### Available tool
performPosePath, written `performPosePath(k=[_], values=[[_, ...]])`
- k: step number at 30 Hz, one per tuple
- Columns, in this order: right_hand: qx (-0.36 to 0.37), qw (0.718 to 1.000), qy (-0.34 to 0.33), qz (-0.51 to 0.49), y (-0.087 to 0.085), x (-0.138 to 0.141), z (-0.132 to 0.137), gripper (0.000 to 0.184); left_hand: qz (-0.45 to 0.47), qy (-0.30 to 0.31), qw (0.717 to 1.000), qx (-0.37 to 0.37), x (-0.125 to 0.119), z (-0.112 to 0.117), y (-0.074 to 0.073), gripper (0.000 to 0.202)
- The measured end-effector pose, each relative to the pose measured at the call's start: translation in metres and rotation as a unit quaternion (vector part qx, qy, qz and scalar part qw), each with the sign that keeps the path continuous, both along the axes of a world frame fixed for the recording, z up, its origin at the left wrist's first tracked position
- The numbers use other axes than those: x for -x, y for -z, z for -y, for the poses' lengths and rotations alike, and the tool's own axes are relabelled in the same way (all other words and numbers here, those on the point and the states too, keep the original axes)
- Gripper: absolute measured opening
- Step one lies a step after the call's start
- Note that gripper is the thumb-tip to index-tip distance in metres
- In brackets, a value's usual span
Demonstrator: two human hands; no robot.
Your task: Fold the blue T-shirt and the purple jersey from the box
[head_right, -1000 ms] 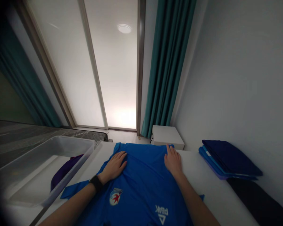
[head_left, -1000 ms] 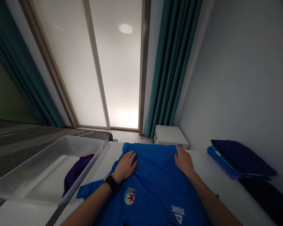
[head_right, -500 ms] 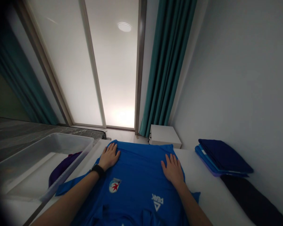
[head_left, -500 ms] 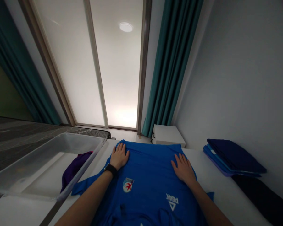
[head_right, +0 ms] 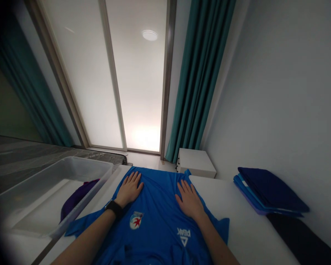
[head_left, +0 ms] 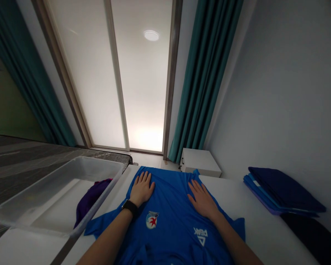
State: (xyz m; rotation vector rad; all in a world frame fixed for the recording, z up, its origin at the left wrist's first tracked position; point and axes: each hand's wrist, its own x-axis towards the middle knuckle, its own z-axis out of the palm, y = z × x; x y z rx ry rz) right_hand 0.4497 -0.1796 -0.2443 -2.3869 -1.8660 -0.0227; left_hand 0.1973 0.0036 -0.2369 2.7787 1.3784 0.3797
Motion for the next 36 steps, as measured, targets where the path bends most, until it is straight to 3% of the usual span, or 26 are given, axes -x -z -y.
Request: performPosePath(k=[3, 7, 11, 14, 19, 23, 26, 30, 33, 36], values=[[-0.003, 0.999, 0.032, -0.002, 0.003, 0.002, 0.002, 0.063, -0.007, 0.04, 0.999, 0.001, 0.0, 0.0, 0.0, 0.056], [0.003, 0.981, 0.195, 0.018, 0.007, -0.018, 0.011, 0.068, 0.0, 0.114, 0.993, 0.01, -0.002, 0.0, -0.001, 0.054], [0.012, 0.964, 0.266, 0.012, 0.007, -0.041, 0.026, 0.068, -0.006, 0.017, 1.0, 0.015, -0.002, -0.004, -0.004, 0.059], [0.001, 0.971, 0.236, 0.033, 0.005, -0.04, 0.034, 0.064, -0.02, 0.002, 1.0, 0.007, -0.002, -0.003, -0.005, 0.059], [-0.008, 0.997, 0.081, 0.002, -0.002, 0.007, 0.023, 0.059, -0.021, 0.098, 0.995, -0.005, -0.002, 0.016, -0.003, 0.057], [0.015, 0.998, 0.015, -0.066, -0.011, 0.048, 0.0, 0.059, -0.019, 0.036, 0.999, -0.005, 0.006, 0.031, 0.002, 0.06], [0.021, 0.996, -0.03, -0.082, -0.016, 0.063, -0.012, 0.061, -0.02, 0.017, 1.0, -0.001, 0.014, 0.034, 0.0, 0.06], [0.033, 0.996, -0.039, -0.072, -0.017, 0.065, -0.014, 0.065, -0.003, -0.001, 1.0, 0.016, 0.016, 0.015, -0.018, 0.056], [0.029, 0.996, -0.037, -0.072, -0.015, 0.064, -0.006, 0.066, 0.014, -0.052, 0.998, 0.014, 0.012, -0.016, -0.034, 0.05], [0.026, 0.996, -0.036, -0.076, -0.012, 0.064, 0.003, 0.066, 0.021, -0.089, 0.996, 0.021, 0.011, -0.048, -0.041, 0.038]])
